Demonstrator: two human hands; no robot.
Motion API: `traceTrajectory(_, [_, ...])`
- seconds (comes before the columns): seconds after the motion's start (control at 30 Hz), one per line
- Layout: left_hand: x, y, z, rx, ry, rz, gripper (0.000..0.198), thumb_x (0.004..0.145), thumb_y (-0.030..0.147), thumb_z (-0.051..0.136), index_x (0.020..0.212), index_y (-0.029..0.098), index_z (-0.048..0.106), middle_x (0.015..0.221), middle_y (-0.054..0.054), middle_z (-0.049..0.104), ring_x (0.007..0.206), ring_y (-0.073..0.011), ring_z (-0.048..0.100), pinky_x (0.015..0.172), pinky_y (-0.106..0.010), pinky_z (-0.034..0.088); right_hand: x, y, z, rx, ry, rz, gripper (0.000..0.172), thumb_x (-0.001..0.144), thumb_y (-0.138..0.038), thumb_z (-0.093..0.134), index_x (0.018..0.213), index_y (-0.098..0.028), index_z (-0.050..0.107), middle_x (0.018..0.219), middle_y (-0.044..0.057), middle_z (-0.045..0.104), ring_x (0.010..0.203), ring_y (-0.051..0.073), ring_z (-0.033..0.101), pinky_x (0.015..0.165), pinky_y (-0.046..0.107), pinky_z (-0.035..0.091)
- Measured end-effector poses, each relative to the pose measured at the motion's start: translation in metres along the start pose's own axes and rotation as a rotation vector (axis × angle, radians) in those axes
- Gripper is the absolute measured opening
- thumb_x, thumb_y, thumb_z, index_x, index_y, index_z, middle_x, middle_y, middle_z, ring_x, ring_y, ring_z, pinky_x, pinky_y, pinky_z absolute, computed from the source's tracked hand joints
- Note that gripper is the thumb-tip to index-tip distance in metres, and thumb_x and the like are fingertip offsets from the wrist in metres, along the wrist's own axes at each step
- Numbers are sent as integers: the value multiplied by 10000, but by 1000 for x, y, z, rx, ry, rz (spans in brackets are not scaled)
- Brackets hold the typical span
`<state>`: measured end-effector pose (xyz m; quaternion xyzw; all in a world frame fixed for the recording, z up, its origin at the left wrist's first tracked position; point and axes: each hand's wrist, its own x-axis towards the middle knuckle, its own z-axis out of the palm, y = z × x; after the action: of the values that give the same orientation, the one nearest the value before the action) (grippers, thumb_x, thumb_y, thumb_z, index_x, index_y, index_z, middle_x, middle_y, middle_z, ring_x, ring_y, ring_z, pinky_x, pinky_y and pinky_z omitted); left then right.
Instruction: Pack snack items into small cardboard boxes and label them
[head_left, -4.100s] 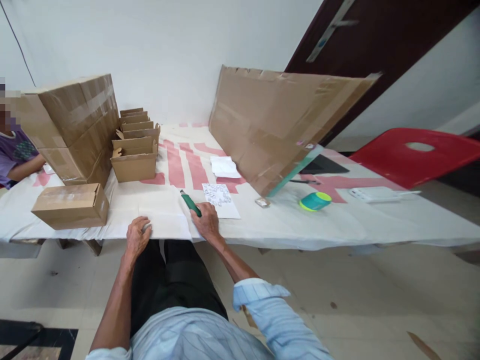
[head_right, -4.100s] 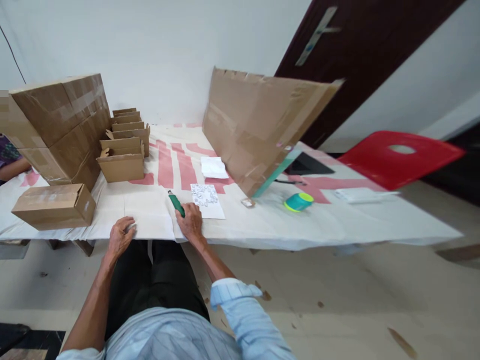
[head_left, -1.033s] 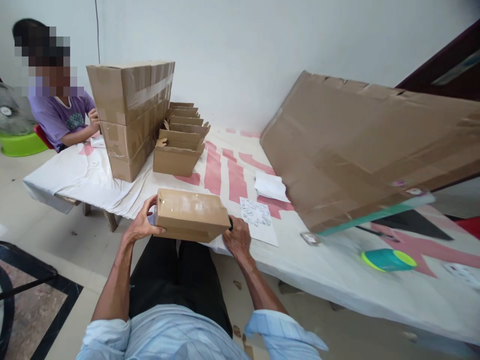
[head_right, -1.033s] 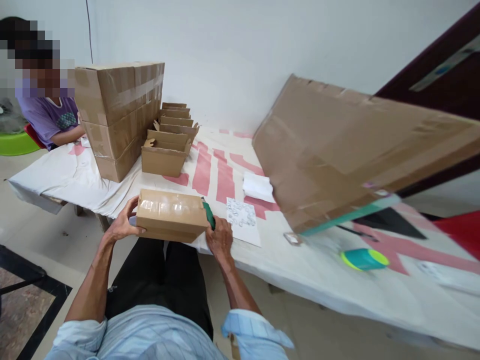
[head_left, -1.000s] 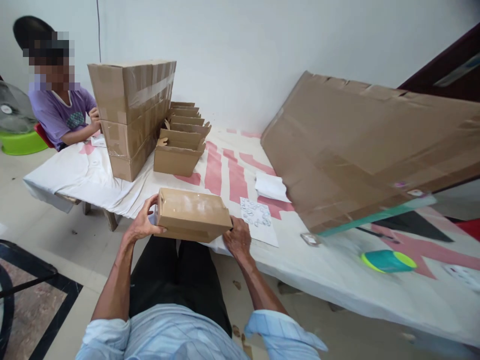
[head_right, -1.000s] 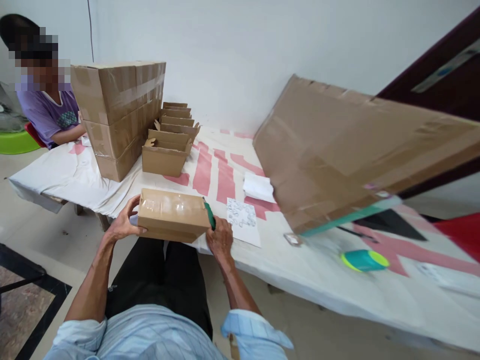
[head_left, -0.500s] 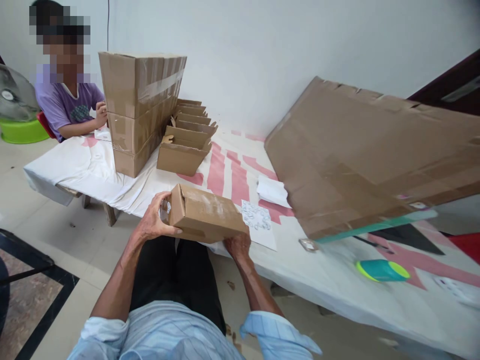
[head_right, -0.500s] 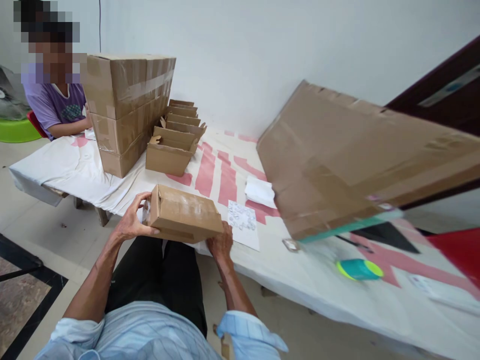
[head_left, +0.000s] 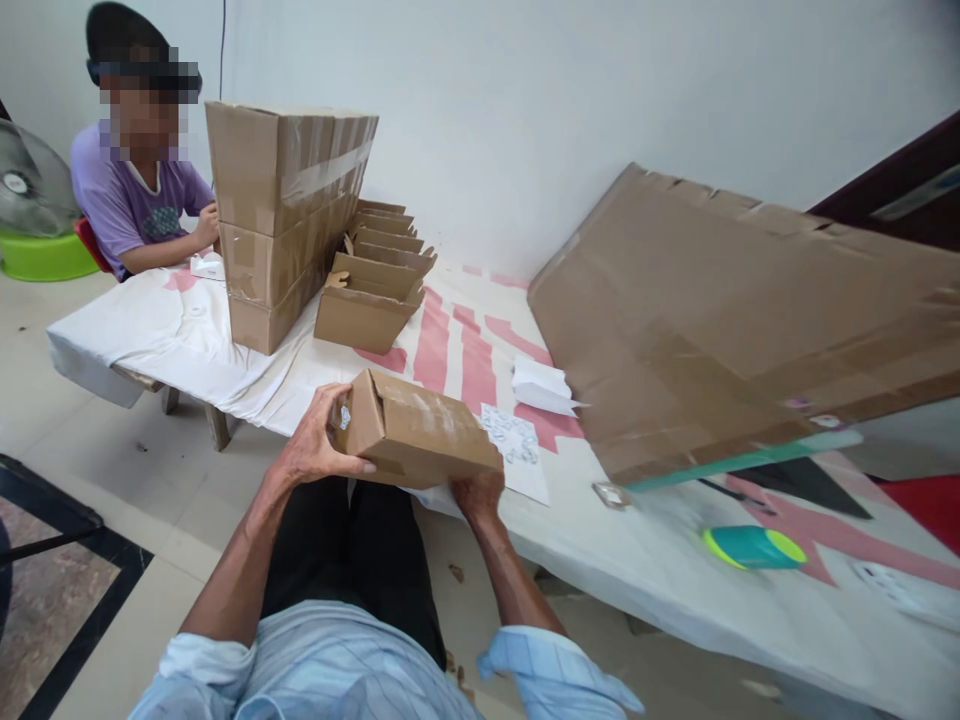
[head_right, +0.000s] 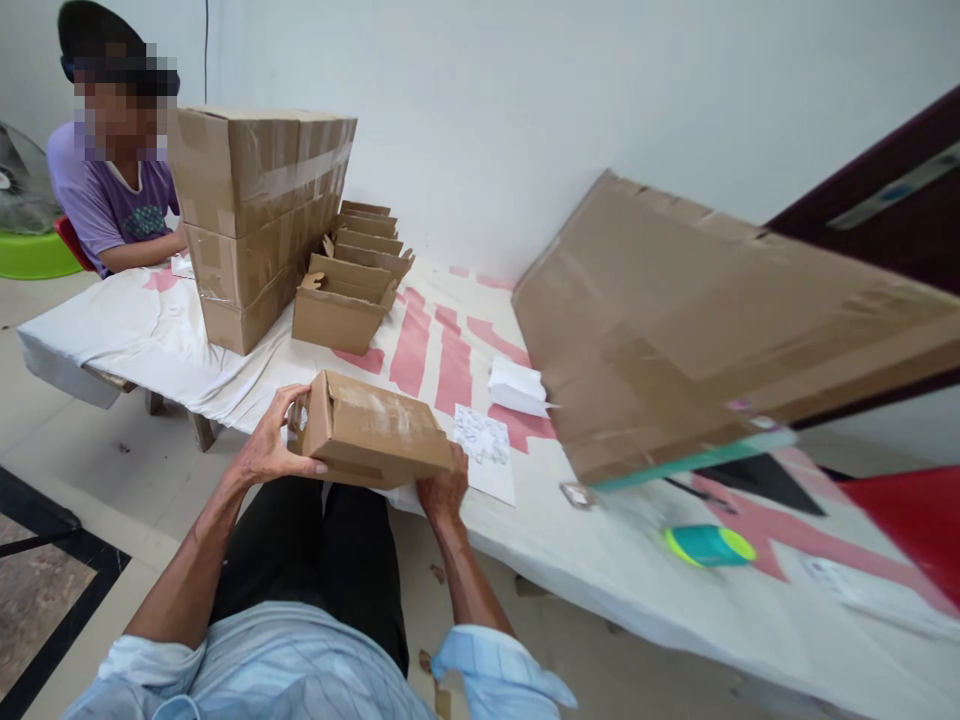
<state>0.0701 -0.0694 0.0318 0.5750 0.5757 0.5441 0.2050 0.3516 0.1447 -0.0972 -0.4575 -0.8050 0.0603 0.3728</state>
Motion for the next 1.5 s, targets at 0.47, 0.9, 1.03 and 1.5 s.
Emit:
traceTrajectory(0.47, [4,17,-5,66,46,29,1138,563,490,1009,1537,249,472,1527,-155,510,1422,-417,492,1216,-568,424,67,-155,-117,353,200,-262,262,1025,-367,562,1024,-201,765,1025,99,749,1006,269,693,962,459,557])
traceTrajectory(0.9, [0,52,38,190,224,-37,967,629,450,963,1466,264,514,1520,-175,568,1413,-446,520,1138,-623,448,73,-242,-128,-248,-231,-879,204,973,-92,593,1066,-177,754,1091,124,676,1057,296,538,947,420,472])
traceTrajectory(1.03, [-1,59,41,201,226,-25,939,670,433,942,1483,269,502,1539,-178,557,1433,-447,509,1132,-633,440,73,-243,-127,-319,-223,-906,214,953,-74,595,1052,-166,761,1055,132,669,1028,297,517,938,426,450])
traceTrajectory(1.5, [-2,63,42,203,194,-60,994,648,334,942,1519,299,466,1563,-165,534,1456,-447,481,1139,-644,431,72,-244,-124,-310,-241,-896,229,917,-78,598,1017,-185,774,1026,134,670,1000,305,499,940,455,422])
